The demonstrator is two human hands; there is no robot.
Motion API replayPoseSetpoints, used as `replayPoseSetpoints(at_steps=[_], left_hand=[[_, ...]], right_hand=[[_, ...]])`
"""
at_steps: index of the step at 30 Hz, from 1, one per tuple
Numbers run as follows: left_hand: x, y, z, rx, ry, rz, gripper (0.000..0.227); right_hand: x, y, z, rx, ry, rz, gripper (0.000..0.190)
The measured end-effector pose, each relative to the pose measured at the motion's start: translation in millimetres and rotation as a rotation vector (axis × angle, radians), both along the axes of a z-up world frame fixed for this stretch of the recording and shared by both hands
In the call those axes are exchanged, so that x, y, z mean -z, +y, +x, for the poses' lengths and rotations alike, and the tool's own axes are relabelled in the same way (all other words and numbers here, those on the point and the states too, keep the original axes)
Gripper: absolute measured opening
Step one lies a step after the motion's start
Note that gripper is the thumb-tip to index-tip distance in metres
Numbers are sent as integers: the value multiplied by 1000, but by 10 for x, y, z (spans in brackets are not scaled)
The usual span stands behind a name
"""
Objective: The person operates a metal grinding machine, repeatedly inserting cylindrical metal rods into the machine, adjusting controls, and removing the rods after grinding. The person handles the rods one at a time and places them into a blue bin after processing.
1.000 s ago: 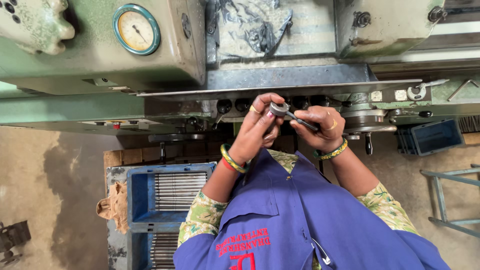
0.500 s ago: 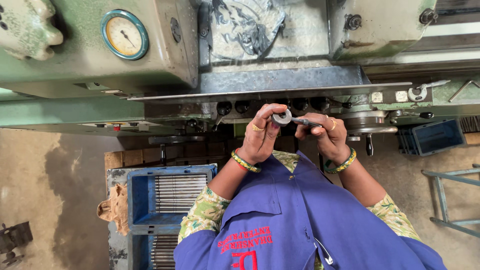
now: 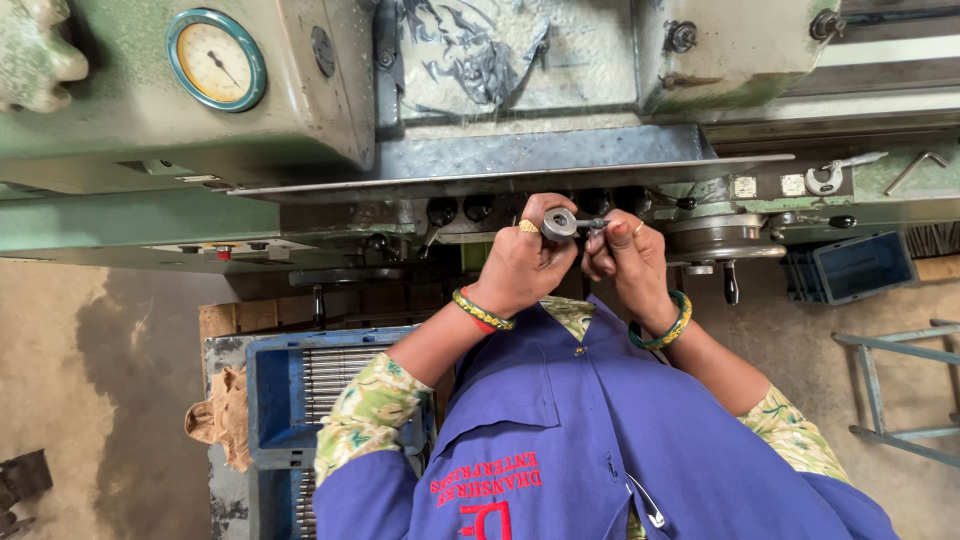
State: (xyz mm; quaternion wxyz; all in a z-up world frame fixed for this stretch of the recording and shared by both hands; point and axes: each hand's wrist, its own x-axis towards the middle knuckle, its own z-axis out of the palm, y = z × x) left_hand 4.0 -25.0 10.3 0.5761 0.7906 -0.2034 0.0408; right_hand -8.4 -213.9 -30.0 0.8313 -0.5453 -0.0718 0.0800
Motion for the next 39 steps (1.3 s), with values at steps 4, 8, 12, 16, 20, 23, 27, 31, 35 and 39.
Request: replayPoseSetpoints(at_steps=[4,8,12,16,20,23,27,31,35,39], left_hand=[[16,-15,-14,19,-150,97,39],[44,58,-92,170,-112,419,38],[128,93,-283,358,65,588,42],[30,115,-293,321,64,483,42],[-274,187,-215,290,8,390,43],[-497,271,-236,305,3,235,47],[-528,421,-317,238,231,198,46],[-274,554,-460,232,148,92,12],[37,623,-558,114,201,98,12],[204,740,-514,-44,82,-79,12]], right_hand=[[70,-53,-51,-36,131,96,45],[130,-200,-68,-240,474,145,48],[217,-322,-195,-534,763,188,52],[164,-342,-177,-537,805,257,45],[69,-296,-148,-494,757,423,36],[-11,-296,-139,-492,690,602,36],[-96,-437,-84,-489,591,763,39],[-136,-547,-15,-534,507,853,44],[-108,-383,3,-601,504,947,43],[-182,-237,7,-434,570,949,34]])
